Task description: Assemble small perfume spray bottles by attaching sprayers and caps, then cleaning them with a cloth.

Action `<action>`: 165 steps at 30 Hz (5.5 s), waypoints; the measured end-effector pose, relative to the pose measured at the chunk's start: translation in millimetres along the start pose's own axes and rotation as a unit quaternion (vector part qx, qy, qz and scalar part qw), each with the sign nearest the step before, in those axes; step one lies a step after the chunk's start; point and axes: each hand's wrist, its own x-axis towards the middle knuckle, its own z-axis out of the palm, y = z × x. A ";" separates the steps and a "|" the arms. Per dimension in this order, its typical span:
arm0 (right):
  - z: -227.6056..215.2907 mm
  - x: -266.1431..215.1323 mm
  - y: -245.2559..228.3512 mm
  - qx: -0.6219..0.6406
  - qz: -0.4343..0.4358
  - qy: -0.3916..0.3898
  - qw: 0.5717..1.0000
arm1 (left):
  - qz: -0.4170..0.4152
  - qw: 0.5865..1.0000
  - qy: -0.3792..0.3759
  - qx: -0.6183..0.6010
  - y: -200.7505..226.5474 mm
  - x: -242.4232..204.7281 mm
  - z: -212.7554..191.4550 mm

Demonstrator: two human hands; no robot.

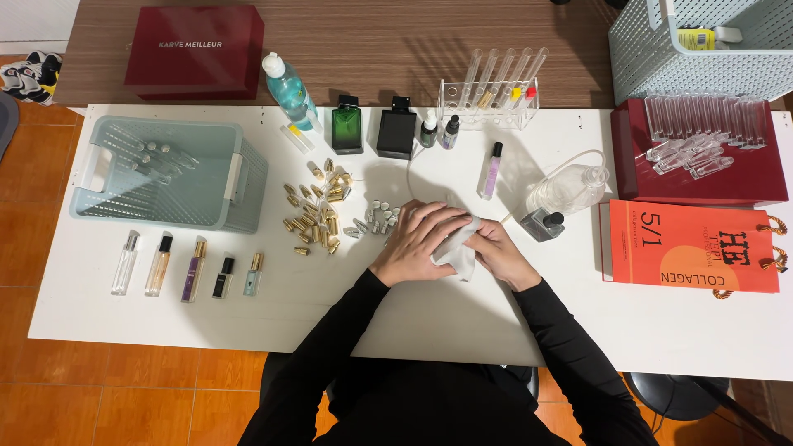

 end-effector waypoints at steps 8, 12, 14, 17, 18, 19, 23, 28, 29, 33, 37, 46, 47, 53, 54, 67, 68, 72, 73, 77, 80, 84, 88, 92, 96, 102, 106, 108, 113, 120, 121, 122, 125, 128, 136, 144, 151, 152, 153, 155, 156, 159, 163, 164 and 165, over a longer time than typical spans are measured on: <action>-26.0 0.5 27.4 0.038 -0.034 0.040 0.998 | -0.017 0.999 0.033 -0.029 2.3 2.0 -2.8; -18.7 -2.1 21.2 0.040 -0.019 0.044 0.998 | -0.023 1.000 0.004 -0.008 -0.5 -0.2 -1.1; -5.0 -0.8 10.7 0.024 -0.027 0.030 0.999 | -0.015 1.000 -0.004 -0.006 1.8 2.0 -4.0; -13.0 -2.0 24.4 -0.053 -0.040 0.031 0.997 | -0.009 1.000 -0.007 -0.006 1.2 1.4 -2.3; -20.0 -3.2 34.4 -0.113 -0.043 0.045 0.992 | -0.011 1.000 -0.002 -0.006 0.6 -0.1 -1.0; -7.9 -2.1 22.4 -0.113 -0.042 0.044 0.992 | -0.012 1.000 -0.002 -0.006 -4.1 -1.9 4.2; 7.0 -4.7 16.7 -0.054 -0.042 0.082 0.994 | -0.046 0.996 0.074 0.018 -10.5 -0.1 5.1; -5.6 -19.2 38.1 -0.105 -0.050 0.113 0.987 | -0.091 0.993 0.056 0.050 -2.9 3.6 -12.3; 5.3 -20.6 23.0 -0.093 -0.050 0.094 0.990 | -0.065 0.995 0.071 0.023 -1.8 5.2 -11.7; 22.6 -28.3 9.3 -0.062 -0.047 0.080 0.994 | 0.002 0.997 0.077 -0.018 8.7 13.3 -14.5; 39.4 -35.5 11.9 0.075 -0.036 0.115 0.990 | -0.007 1.000 0.019 0.006 19.3 13.5 -22.7; 47.2 -44.5 7.0 0.033 -0.124 0.142 0.981 | -0.057 0.996 0.060 -0.043 43.8 18.2 -22.2; 41.8 -45.8 10.1 0.033 -0.129 0.144 0.981 | -0.058 0.993 0.042 -0.091 47.1 21.3 -31.4; 37.4 -53.1 12.7 -0.020 -0.128 0.137 0.982 | -0.130 0.963 0.089 -0.220 47.4 14.2 -23.5; 31.7 -53.1 18.0 -0.018 -0.139 0.135 0.981 | -0.139 0.958 0.088 -0.235 46.7 16.5 -23.1; 58.9 -47.1 13.4 0.142 -0.187 0.321 0.917 | 0.012 0.992 0.110 -0.053 81.0 -1.3 -11.8; 62.8 -45.3 11.2 0.165 -0.161 0.326 0.917 | 0.021 0.993 0.114 -0.029 81.6 -1.8 -15.2; 91.0 -36.5 -13.8 0.213 -0.067 0.389 0.894 | 0.038 0.993 0.104 0.025 80.3 -9.2 -31.0; 99.3 -35.1 -23.6 0.211 -0.060 0.384 0.897 | 0.030 0.993 0.106 0.030 81.0 -9.8 -41.3; 99.3 -38.5 -29.6 0.168 -0.053 0.366 0.914 | -0.033 0.991 0.129 -0.008 72.7 -9.5 -98.8; 78.2 -50.1 -15.2 0.135 -0.063 0.320 0.936 | -0.100 0.988 0.112 0.039 42.5 -22.5 -158.0; 59.1 -64.4 -8.6 0.087 -0.076 0.298 0.947 | -0.161 0.963 0.158 0.147 11.3 -36.9 -244.2; 33.0 -82.8 5.9 0.023 -0.090 0.336 0.937 | -0.178 0.934 0.139 0.279 -53.5 -79.3 -304.0; 65.8 -88.9 -30.4 -0.006 -0.073 0.342 0.937 | -0.188 0.924 0.143 0.302 -114.1 -129.2 -342.4; 59.8 -95.9 -32.8 0.007 -0.067 0.356 0.932 | -0.255 0.922 0.143 0.256 -161.0 -155.0 -349.2; 62.0 -103.8 -41.8 -0.031 -0.074 0.357 0.931 | -0.346 0.903 0.079 0.243 -225.5 -172.3 -332.4; 55.4 -113.4 -42.0 -0.046 -0.089 0.360 0.928 | -0.315 0.898 0.017 0.306 -269.3 -178.0 -317.7; 52.1 -118.6 -43.4 -0.039 -0.093 0.374 0.922 | -0.304 0.887 -0.012 0.347 -293.2 -187.4 -309.8; 22.3 -139.3 -32.6 0.003 -0.125 0.387 0.914 | -0.298 0.847 -0.053 0.438 -296.2 -182.3 -303.6; 11.7 -149.6 -44.9 0.011 -0.147 0.437 0.887 | -0.229 0.855 -0.029 0.465 -340.1 -229.3 -300.6; 9.6 -155.2 -51.4 0.011 -0.147 0.461 0.875 | -0.214 0.867 -0.037 0.449 -312.8 -211.2 -297.8; 5.5 -156.4 -56.3 -0.031 -0.154 0.454 0.877 | -0.208 0.867 -0.027 0.452 -286.6 -192.5 -302.0; -63.2 -185.4 -37.9 -0.119 -0.197 0.463 0.856 | -0.167 0.886 0.017 0.432 -206.6 -131.8 -284.9; -72.8 -190.3 -65.9 -0.169 -0.245 0.455 0.839 | -0.166 0.924 0.062 0.340 -124.5 -71.1 -236.3; -93.6 -174.5 -119.8 -0.449 -0.037 0.479 0.753 | -0.143 0.977 0.018 0.157 -57.1 12.9 -57.1; 1.9 -126.1 -109.1 -0.564 -0.119 0.350 0.738 | -0.269 0.923 -0.093 0.260 -81.5 33.0 35.7; 79.9 -20.1 -76.3 -0.577 -0.161 0.125 0.791 | -0.318 0.936 -0.068 0.136 -70.2 36.0 28.6; 77.9 -8.8 -67.7 -0.614 -0.145 0.134 0.764 | -0.334 0.932 -0.077 0.115 -63.9 37.9 22.8; 75.8 2.8 -59.5 -0.649 -0.129 0.144 0.736 | -0.349 0.928 -0.086 0.094 -57.5 40.1 17.1; 76.0 11.7 -56.1 -0.652 -0.089 0.149 0.738 | -0.304 0.949 -0.046 0.074 -47.6 37.6 8.7; 76.4 15.2 -53.5 -0.653 -0.045 0.151 0.741 | -0.263 0.964 -0.008 0.051 -41.7 34.6 5.1; 62.1 16.3 -38.9 -0.631 -0.045 0.153 0.759 | -0.224 0.973 0.046 -0.020 -32.7 30.7 -2.4; 71.1 9.3 -56.8 -0.576 -0.066 0.171 0.797 | -0.267 0.959 0.074 -0.060 -33.4 18.5 5.3; 68.0 7.9 -56.4 -0.538 -0.071 0.175 0.821 | -0.247 0.959 0.106 -0.085 -31.2 16.4 4.0; 64.8 6.6 -55.8 -0.500 -0.075 0.178 0.844 | -0.227 0.958 0.138 -0.109 -29.1 14.2 3.0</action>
